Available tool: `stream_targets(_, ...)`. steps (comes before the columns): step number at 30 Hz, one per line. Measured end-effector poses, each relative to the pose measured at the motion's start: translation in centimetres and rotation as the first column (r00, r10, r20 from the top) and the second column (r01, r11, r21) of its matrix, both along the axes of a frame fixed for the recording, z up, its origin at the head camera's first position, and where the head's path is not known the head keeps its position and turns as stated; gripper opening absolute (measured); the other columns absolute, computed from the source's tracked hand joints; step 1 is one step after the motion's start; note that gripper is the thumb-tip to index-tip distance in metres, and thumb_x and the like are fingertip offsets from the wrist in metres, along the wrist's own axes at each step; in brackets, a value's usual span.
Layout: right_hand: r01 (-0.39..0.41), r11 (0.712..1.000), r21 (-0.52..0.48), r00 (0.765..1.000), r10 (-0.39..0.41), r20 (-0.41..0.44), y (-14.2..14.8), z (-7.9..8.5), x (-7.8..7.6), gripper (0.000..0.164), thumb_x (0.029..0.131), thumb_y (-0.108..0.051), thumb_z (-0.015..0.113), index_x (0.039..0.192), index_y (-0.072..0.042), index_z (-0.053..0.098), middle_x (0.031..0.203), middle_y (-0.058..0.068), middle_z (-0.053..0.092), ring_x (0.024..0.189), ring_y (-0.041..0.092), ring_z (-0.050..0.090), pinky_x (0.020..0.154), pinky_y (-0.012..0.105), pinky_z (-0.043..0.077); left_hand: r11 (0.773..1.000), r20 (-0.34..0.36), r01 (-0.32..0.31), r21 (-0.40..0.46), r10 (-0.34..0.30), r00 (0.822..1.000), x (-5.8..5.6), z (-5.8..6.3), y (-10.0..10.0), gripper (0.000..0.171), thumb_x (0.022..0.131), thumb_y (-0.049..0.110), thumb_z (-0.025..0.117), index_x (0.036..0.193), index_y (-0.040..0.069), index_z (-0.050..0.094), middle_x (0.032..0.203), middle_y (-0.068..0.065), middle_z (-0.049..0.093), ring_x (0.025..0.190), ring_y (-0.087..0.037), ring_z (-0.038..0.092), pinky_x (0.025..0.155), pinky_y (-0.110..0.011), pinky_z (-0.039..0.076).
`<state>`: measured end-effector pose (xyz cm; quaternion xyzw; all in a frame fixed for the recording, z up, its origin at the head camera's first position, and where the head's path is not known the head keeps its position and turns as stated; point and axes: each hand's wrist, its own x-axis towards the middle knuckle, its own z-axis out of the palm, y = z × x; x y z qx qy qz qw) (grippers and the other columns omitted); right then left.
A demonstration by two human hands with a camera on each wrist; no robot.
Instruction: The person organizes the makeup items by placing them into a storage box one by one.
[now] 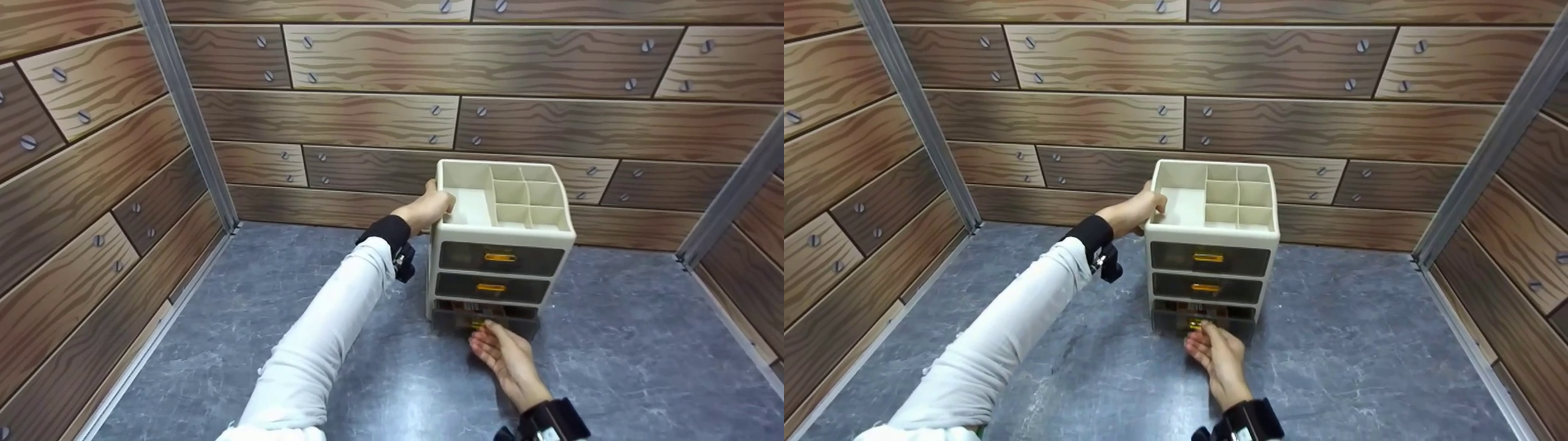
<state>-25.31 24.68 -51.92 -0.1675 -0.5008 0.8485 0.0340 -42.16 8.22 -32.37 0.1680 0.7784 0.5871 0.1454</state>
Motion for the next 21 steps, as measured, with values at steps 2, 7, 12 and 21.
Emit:
stream_targets(2,-0.002,1.000,0.000,1.000,0.002,-0.007,0.0,0.1,-0.5,0.020,0.106,-0.010,0.058,0.092,-0.006,0.070,0.080,0.008,0.075,0.073,0.017,0.075,0.075,0.027,0.065,1.000,0.001,-0.011,0.013,0.011,1.000,0.0,0.0,-0.1,0.085,0.083,0.006,0.046,0.159,-0.002,0.008,0.155,-0.022,0.026,0.128,-0.030,0.036,0.095,-0.026,0.036)
stream_targets(7,0.008,1.000,0.005,1.000,-0.008,0.008,0.2,-0.1,-1.3,0.020,0.107,-0.009,0.057,0.091,-0.005,0.070,0.079,0.009,0.074,0.072,0.018,0.075,0.074,0.027,0.065,1.000,0.001,-0.005,0.012,0.005,1.000,0.1,-0.2,-0.1,0.083,0.083,0.006,0.046,0.157,-0.003,0.010,0.153,-0.023,0.028,0.125,-0.030,0.038,0.092,-0.026,0.038)
stream_targets(12,0.019,1.000,-0.012,1.000,-0.019,-0.019,0.3,-0.3,-2.0,0.021,0.106,-0.008,0.057,0.090,-0.005,0.071,0.079,0.009,0.074,0.072,0.018,0.075,0.074,0.028,0.065,1.000,0.010,0.019,-0.018,-0.019,1.000,0.2,-0.4,-0.1,0.087,0.085,0.010,0.045,0.161,0.001,0.004,0.160,-0.020,0.020,0.127,-0.031,0.037,0.090,-0.032,0.040)
stream_targets(21,0.013,1.000,-0.025,1.000,-0.014,-0.022,0.4,-0.2,-2.6,0.020,0.106,-0.009,0.059,0.091,-0.006,0.072,0.081,0.010,0.075,0.075,0.019,0.075,0.076,0.029,0.065,1.000,0.007,0.007,0.013,-0.007,1.000,0.0,-0.3,0.0,0.081,0.084,0.009,0.045,0.157,0.003,0.012,0.155,-0.020,0.025,0.122,-0.030,0.039,0.089,-0.032,0.040)
